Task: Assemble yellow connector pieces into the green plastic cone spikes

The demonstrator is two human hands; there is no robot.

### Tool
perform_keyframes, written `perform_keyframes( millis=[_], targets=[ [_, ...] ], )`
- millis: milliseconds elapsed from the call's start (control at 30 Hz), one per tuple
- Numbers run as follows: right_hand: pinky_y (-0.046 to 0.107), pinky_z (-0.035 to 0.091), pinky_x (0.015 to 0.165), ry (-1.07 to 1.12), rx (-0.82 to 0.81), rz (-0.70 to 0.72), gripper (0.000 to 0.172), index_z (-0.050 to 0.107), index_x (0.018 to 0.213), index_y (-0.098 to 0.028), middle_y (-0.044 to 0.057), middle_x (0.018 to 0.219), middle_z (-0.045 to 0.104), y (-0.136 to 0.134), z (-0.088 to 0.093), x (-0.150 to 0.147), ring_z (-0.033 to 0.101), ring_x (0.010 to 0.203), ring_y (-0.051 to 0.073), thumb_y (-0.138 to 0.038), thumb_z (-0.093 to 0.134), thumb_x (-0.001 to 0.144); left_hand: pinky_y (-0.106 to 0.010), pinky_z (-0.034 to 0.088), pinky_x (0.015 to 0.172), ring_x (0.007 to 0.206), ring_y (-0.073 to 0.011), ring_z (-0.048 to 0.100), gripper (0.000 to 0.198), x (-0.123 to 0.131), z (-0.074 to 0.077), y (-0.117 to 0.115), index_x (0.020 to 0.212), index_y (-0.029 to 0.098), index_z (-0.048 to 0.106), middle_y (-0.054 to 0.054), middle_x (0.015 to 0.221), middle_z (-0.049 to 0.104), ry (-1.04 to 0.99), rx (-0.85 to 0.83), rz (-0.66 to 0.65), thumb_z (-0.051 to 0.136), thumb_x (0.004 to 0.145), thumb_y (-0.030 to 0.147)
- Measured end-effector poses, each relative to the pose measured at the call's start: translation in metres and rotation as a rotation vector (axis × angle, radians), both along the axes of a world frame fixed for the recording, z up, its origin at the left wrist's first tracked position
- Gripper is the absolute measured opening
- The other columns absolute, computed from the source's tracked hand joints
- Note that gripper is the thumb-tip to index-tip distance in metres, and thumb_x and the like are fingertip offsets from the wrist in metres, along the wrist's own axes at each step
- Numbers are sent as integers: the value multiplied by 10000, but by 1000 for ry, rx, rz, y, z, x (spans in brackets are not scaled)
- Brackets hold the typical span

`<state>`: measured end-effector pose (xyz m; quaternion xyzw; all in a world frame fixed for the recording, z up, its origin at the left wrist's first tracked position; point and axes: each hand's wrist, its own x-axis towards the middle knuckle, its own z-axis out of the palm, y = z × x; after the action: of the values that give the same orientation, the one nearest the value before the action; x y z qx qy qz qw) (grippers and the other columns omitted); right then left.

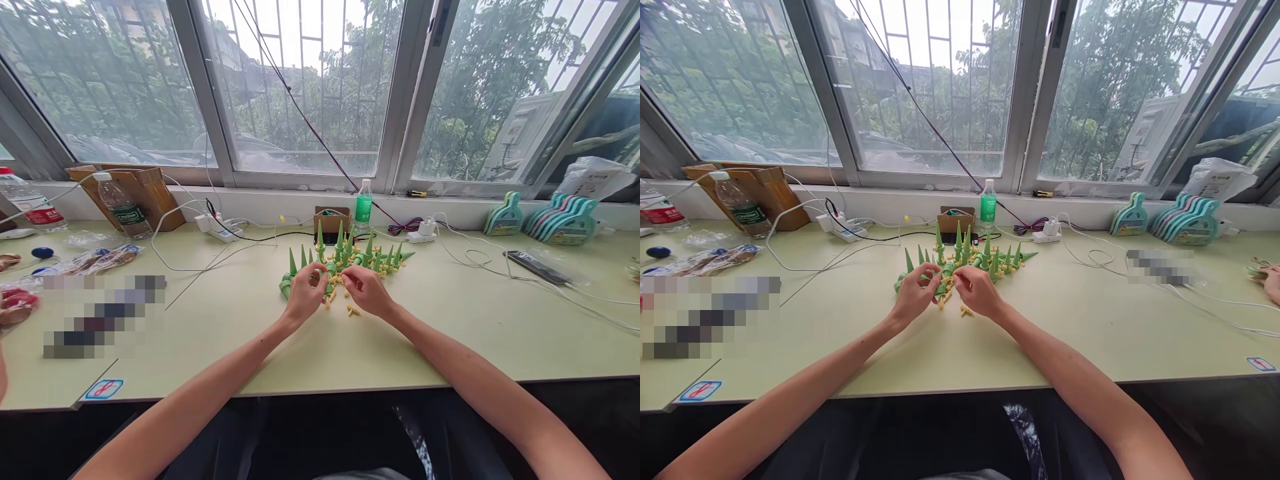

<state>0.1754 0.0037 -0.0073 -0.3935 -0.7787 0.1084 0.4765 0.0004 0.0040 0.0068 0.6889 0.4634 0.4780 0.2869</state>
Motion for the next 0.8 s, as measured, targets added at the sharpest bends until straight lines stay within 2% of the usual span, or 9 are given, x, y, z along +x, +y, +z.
perform_keyframes(
  millis=[367, 633, 800],
  targets=[
    [229, 403, 577, -34, 44, 34, 151, 610, 849, -160, 22, 715, 588, 3, -3, -1, 480, 575, 110, -222, 485, 907, -184, 472, 383, 448, -80, 553, 216, 0, -5, 1, 915, 197, 583, 18, 727, 490, -11, 21, -44, 554, 826, 392],
    [231, 400, 558, -44, 33, 53, 176, 615, 871, -161, 25, 699, 590, 4, -5, -1, 479, 561, 112, -264, 482, 922, -191, 476, 378, 451, -87, 564, 213, -1, -4, 2, 911, 195, 586, 19, 720, 485, -13, 14, -55, 557, 827, 388],
    [236, 410, 557, -41, 18, 81, 189, 621, 910, -162, 42, 756, 634, 4, -6, -2, 494, 564, 113, -285, 478, 931, -188, 477, 380, 453, -86, 563, 216, 0, -5, 2, 917, 194, 589, 23, 703, 478, -5, 25, -65, 550, 836, 390]
  ],
)
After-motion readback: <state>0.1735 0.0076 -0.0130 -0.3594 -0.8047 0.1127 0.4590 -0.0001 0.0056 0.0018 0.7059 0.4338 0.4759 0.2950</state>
